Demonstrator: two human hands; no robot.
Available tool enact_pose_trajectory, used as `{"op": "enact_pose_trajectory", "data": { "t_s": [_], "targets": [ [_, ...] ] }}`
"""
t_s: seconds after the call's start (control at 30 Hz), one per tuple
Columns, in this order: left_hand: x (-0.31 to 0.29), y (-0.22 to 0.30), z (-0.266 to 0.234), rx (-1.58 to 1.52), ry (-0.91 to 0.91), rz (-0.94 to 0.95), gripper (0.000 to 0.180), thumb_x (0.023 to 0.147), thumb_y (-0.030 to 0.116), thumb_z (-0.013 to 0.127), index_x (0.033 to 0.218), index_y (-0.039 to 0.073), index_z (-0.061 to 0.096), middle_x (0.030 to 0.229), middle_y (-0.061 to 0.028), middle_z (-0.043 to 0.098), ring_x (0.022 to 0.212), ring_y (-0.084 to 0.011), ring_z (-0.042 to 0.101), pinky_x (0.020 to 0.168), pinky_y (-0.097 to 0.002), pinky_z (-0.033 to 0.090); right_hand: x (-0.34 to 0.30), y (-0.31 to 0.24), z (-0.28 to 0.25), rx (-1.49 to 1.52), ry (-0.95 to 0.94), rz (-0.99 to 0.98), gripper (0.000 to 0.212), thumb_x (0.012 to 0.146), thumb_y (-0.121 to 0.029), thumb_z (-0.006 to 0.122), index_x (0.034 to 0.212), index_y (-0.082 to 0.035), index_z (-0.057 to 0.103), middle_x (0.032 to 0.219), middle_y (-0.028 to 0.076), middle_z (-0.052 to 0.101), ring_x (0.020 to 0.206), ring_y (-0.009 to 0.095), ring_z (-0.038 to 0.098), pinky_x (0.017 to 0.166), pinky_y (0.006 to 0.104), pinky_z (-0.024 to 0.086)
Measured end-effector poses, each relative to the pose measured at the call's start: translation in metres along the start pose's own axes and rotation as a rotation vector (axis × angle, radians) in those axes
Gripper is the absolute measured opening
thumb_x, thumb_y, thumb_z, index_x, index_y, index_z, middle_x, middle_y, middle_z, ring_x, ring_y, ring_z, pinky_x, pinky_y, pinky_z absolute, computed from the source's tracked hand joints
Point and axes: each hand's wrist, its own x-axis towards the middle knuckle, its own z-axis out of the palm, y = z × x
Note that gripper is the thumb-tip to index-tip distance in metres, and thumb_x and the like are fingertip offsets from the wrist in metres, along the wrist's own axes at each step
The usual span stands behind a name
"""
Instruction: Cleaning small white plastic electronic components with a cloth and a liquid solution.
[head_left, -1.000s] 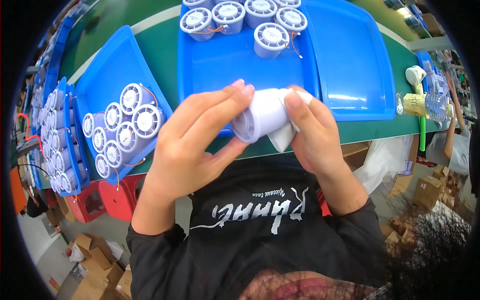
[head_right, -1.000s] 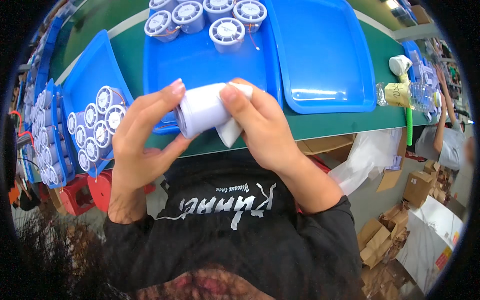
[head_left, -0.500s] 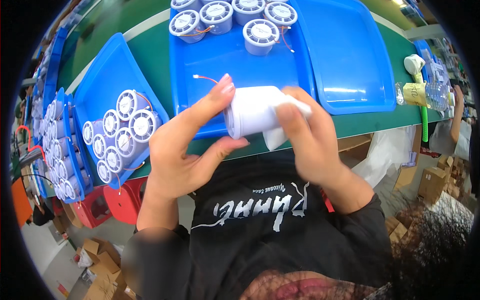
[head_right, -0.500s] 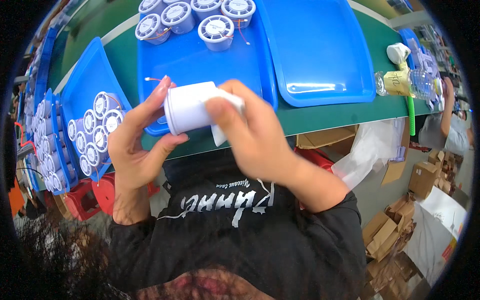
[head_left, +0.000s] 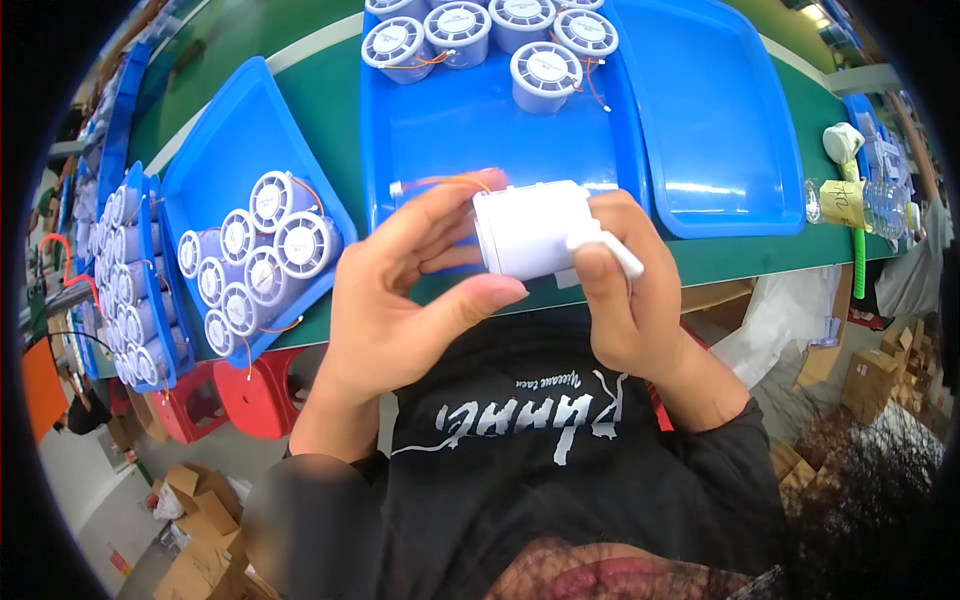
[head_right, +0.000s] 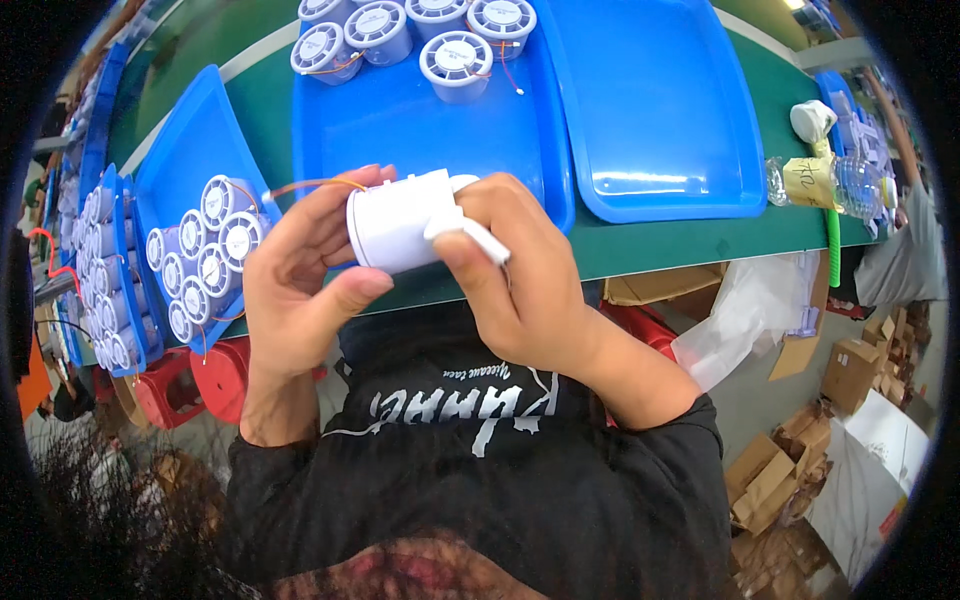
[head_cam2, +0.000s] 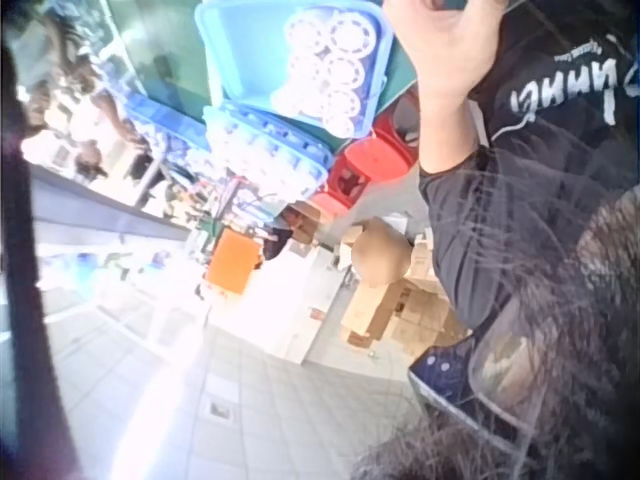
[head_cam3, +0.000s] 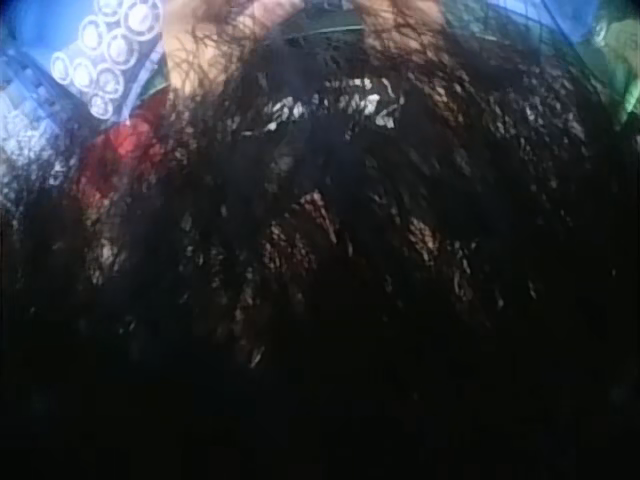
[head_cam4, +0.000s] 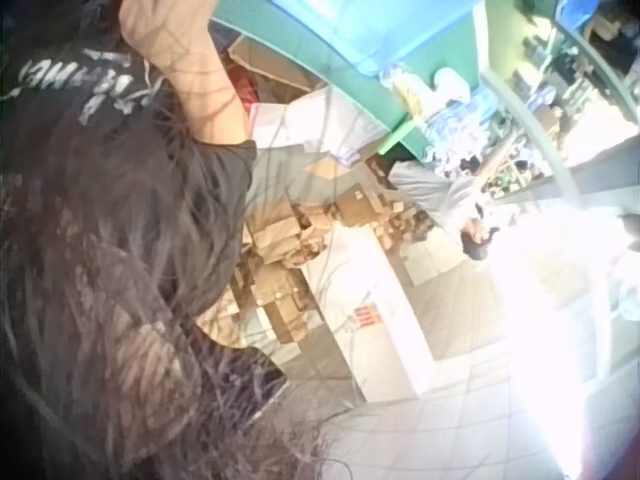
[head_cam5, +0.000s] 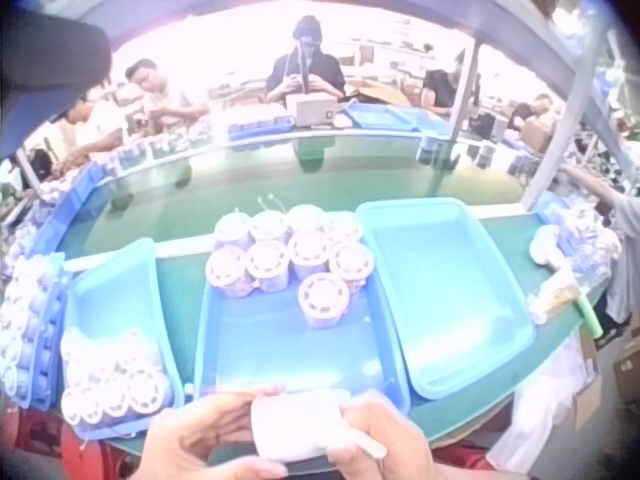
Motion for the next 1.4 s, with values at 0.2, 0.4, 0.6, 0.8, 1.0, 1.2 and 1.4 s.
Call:
{"op": "enact_pose_trajectory", "data": {
  "t_s": [0.2, 0.4, 0.6, 0.8, 1.0, 1.2, 1.4],
  "targets": [
    [0.000, 0.001, -0.003, 0.118, 0.008, 0.072, 0.062, 0.078, 0.000, 0.077, 0.131, -0.010, 0.046, 0.133, -0.0204, 0.052, 0.119, -0.0273, 0.057, 0.095, -0.0362, 0.051, -0.001, 0.006, 0.003, 0.045, 0.020, 0.060, 0.016, 0.093, -0.013, 0.060, 0.097, 0.002, 0.056, 0.092, 0.015, 0.058, 0.078, 0.029, 0.055, 0.070, 0.0341, 0.044],
    [-0.001, 0.012, -0.003, -0.165, 0.010, -0.161, 0.062, 0.078, -0.001, 0.076, 0.132, -0.008, 0.045, 0.131, -0.0197, 0.055, 0.118, -0.0256, 0.058, 0.093, -0.0349, 0.052, -0.003, 0.003, 0.002, -0.156, 0.030, -0.150, 0.017, 0.090, -0.013, 0.064, 0.098, 0.001, 0.056, 0.093, 0.016, 0.059, 0.079, 0.030, 0.054, 0.070, 0.0354, 0.044],
    [-0.005, 0.002, 0.001, 0.347, 0.100, 0.162, 0.055, 0.077, -0.006, 0.074, 0.128, -0.005, 0.053, 0.134, -0.0182, 0.054, 0.120, -0.0297, 0.056, 0.095, -0.0377, 0.052, 0.011, -0.002, 0.011, 0.443, 0.031, 0.611, 0.028, 0.101, -0.028, 0.049, 0.099, -0.002, 0.059, 0.077, 0.002, 0.058, 0.066, 0.009, 0.053, 0.060, 0.0246, 0.042],
    [-0.005, -0.005, -0.007, 0.462, 0.061, 0.390, 0.066, 0.075, -0.012, 0.070, 0.134, -0.004, 0.043, 0.134, -0.0216, 0.053, 0.124, -0.0349, 0.053, 0.097, -0.0406, 0.050, 0.026, 0.006, -0.008, 0.325, 0.097, 0.384, 0.034, 0.103, -0.032, 0.046, 0.099, -0.001, 0.059, 0.081, 0.001, 0.058, 0.070, 0.008, 0.052, 0.063, 0.0224, 0.042],
    [-0.012, -0.001, -0.007, 0.413, 0.004, 0.445, 0.080, 0.075, -0.014, 0.069, 0.142, -0.003, 0.027, 0.139, -0.0233, 0.045, 0.125, -0.0368, 0.051, 0.098, -0.0427, 0.050, 0.026, -0.014, -0.003, -0.287, 0.011, -0.379, 0.027, 0.085, -0.029, 0.069, 0.096, -0.006, 0.059, 0.100, 0.009, 0.066, 0.091, 0.026, 0.063, 0.080, 0.0359, 0.048],
    [-0.009, 0.001, -0.012, 0.444, 0.010, 0.397, 0.078, 0.074, -0.015, 0.067, 0.141, -0.002, 0.031, 0.132, -0.0227, 0.052, 0.124, -0.0362, 0.053, 0.099, -0.0418, 0.049, 0.008, 0.005, -0.018, 0.201, 0.109, 0.368, 0.036, 0.104, -0.032, 0.042, 0.115, 0.000, 0.054, 0.102, 0.009, 0.062, 0.090, 0.017, 0.059, 0.083, 0.0278, 0.045],
    [0.006, 0.003, -0.018, 0.573, -0.014, 0.463, 0.073, 0.072, -0.015, 0.067, 0.138, -0.003, 0.037, 0.128, -0.0216, 0.057, 0.123, -0.0359, 0.054, 0.101, -0.0414, 0.046, -0.017, 0.023, -0.032, 0.734, 0.180, 0.617, 0.036, 0.104, -0.028, 0.039, 0.121, 0.002, 0.049, 0.110, 0.010, 0.057, 0.104, 0.018, 0.055, 0.092, 0.0317, 0.041]
  ]
}}
